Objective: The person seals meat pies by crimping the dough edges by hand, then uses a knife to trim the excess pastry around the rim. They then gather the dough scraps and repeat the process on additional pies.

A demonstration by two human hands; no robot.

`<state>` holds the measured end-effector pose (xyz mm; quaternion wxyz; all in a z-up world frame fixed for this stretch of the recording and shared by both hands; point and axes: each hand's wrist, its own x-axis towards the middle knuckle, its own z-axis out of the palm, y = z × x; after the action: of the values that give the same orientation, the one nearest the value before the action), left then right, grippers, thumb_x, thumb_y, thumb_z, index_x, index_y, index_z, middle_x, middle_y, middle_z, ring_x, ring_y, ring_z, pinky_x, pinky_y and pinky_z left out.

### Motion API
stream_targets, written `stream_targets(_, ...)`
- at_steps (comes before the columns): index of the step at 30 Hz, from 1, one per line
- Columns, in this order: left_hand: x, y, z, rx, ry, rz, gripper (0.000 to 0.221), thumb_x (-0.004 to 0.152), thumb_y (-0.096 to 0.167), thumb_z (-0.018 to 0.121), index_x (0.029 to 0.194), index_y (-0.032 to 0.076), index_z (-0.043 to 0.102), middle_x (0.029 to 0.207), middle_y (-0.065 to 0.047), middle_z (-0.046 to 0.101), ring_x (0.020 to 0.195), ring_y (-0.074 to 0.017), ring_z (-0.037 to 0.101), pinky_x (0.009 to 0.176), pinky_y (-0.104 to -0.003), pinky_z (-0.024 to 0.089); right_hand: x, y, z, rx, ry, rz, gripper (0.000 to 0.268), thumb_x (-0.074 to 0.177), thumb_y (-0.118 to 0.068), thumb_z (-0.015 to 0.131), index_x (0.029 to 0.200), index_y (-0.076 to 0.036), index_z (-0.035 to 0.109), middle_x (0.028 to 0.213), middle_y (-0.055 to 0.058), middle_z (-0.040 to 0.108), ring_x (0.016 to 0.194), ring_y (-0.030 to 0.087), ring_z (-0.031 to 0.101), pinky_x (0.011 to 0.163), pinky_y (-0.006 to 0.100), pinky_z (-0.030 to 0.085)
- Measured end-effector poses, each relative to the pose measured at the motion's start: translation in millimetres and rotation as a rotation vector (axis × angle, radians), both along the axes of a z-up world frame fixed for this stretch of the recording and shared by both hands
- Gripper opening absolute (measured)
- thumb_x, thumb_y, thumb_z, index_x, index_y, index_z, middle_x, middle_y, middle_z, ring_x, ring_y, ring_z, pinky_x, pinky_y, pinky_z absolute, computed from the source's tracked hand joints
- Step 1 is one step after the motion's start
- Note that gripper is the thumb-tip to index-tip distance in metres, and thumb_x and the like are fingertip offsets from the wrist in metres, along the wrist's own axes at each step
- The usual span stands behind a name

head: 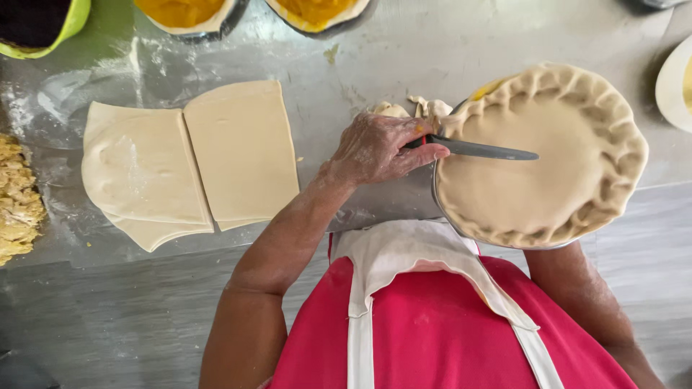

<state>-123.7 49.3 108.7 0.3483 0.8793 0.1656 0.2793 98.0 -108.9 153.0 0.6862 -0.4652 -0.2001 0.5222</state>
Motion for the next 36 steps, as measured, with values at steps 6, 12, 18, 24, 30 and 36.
stream_targets(6,6.6,10.1,9.1,0.031,0.073,0.004,0.040,0.099,0.054,0.068,0.100,0.014,0.075,0.076,-0.005,0.074,0.063,-0.0205,0.071,0.058,-0.035,0.056,3.4,-6.7,0.2,0.012,0.003,-0.019,0.057,0.100,-0.048,0.051,0.141,-0.009,0.057,0.132,0.011,0.066,0.119,0.025,0.065,0.101,0.043,0.051)
stream_targets(12,5.5,9.7,6.7,0.078,0.068,0.063,0.042,0.096,0.056,0.068,0.098,0.014,0.075,0.074,-0.006,0.072,0.063,-0.0239,0.070,0.058,-0.038,0.055,2.0,6.1,7.5,0.027,0.004,0.044,0.057,0.100,-0.049,0.050,0.141,-0.009,0.057,0.133,0.011,0.067,0.119,0.025,0.065,0.101,0.043,0.051)
stream_targets(18,-9.8,17.3,-0.8,-0.018,0.152,0.080,0.039,0.098,0.051,0.070,0.099,0.013,0.077,0.075,-0.007,0.073,0.062,-0.0238,0.069,0.056,-0.039,0.055,10.1,14.9,13.0,0.029,-0.019,0.051,0.058,0.100,-0.049,0.049,0.141,-0.010,0.057,0.133,0.010,0.067,0.120,0.024,0.065,0.102,0.043,0.051)
stream_targets(24,0.6,-1.0,-14.5,0.007,0.072,0.062,0.043,0.094,0.055,0.071,0.095,0.012,0.076,0.074,-0.004,0.074,0.061,-0.0219,0.069,0.057,-0.038,0.054,1.5,28.4,2.2,0.023,-0.015,0.046,0.058,0.099,-0.050,0.049,0.141,-0.010,0.057,0.133,0.010,0.067,0.120,0.024,0.065,0.102,0.043,0.051)
stream_targets(30,0.5,22.6,-10.9,-0.012,0.189,0.131,0.043,0.099,0.054,0.068,0.095,0.012,0.076,0.071,-0.004,0.073,0.060,-0.0217,0.070,0.057,-0.037,0.055,0.3,19.9,-1.4,0.011,-0.002,0.026,0.059,0.099,-0.051,0.048,0.141,-0.010,0.056,0.134,0.009,0.067,0.120,0.024,0.065,0.102,0.043,0.051)
stream_targets(36,-7.7,26.9,12.3,0.048,0.154,0.139,0.044,0.098,0.054,0.070,0.093,0.011,0.074,0.072,-0.005,0.073,0.062,-0.0239,0.071,0.057,-0.039,0.055,1.0,23.6,-1.7,-0.007,0.004,0.077,0.060,0.099,-0.052,0.047,0.141,-0.011,0.056,0.134,0.009,0.067,0.121,0.023,0.065,0.102,0.043,0.051)
